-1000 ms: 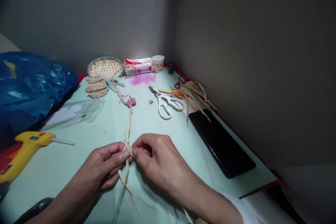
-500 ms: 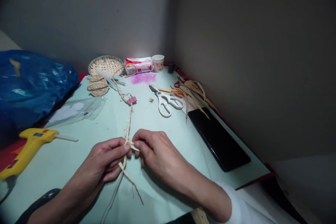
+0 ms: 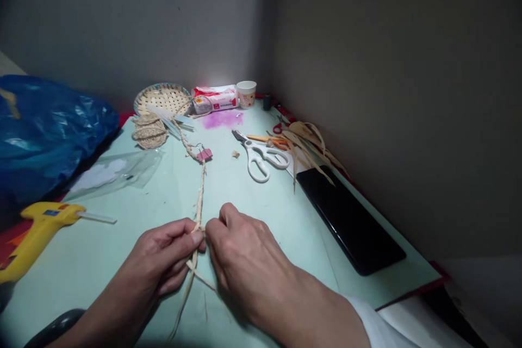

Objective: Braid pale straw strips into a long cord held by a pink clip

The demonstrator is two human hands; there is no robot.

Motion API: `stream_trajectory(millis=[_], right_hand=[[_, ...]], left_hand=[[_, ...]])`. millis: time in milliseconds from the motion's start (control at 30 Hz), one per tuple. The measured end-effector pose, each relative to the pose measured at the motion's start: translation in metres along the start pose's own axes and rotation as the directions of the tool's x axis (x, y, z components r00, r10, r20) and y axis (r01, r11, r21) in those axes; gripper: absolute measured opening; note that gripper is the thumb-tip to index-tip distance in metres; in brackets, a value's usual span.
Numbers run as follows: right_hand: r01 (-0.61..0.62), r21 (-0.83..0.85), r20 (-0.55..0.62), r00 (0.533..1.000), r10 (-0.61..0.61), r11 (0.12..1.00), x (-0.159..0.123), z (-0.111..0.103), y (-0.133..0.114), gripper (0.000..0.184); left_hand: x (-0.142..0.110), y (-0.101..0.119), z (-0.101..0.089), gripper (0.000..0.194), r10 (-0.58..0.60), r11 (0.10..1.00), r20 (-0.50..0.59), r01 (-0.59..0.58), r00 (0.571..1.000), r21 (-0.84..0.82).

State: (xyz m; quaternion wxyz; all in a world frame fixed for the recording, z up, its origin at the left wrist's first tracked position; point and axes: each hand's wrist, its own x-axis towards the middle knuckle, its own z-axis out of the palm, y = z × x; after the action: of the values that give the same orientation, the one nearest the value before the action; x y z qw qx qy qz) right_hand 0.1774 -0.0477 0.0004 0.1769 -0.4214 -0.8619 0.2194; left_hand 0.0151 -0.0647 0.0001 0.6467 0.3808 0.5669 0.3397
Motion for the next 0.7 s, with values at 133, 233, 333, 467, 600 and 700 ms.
stream_trajectory(millis=[133, 233, 333, 467, 600, 700], right_hand=[[-0.003, 0.032, -0.089, 0.996, 0.005, 0.999, -0.002, 0.004, 0.003, 0.026], [-0.027, 0.068, -0.132, 0.991, 0.036, 0.997, -0.003, 0.004, 0.002, 0.024], [-0.046, 0.108, -0.138, 0.989, 0.061, 0.993, -0.004, 0.004, 0.003, 0.023], [-0.018, 0.119, -0.170, 0.985, 0.038, 0.993, -0.005, 0.005, 0.004, 0.024], [0.046, -0.062, -0.299, 0.952, -0.063, 0.997, -0.005, 0.011, 0.002, 0.023], [0.050, -0.287, -0.393, 0.904, -0.165, 0.957, -0.006, 0.018, -0.005, 0.022]], left_hand=[[-0.003, 0.000, 0.006, 0.033, -0.026, 0.999, -0.028, 0.027, 0.999, 0.036], [-0.004, 0.001, 0.009, 0.032, 0.010, 0.994, -0.058, -0.003, 0.998, 0.108], [-0.005, 0.002, 0.008, 0.030, 0.047, 0.985, -0.053, -0.037, 0.997, 0.170], [-0.004, 0.004, 0.006, 0.035, 0.083, 0.971, -0.038, -0.072, 0.996, 0.229], [-0.003, 0.006, 0.008, 0.033, 0.045, 0.961, -0.067, -0.025, 0.997, 0.274], [-0.002, 0.005, 0.008, 0.029, 0.037, 0.972, -0.063, -0.021, 0.997, 0.235]])
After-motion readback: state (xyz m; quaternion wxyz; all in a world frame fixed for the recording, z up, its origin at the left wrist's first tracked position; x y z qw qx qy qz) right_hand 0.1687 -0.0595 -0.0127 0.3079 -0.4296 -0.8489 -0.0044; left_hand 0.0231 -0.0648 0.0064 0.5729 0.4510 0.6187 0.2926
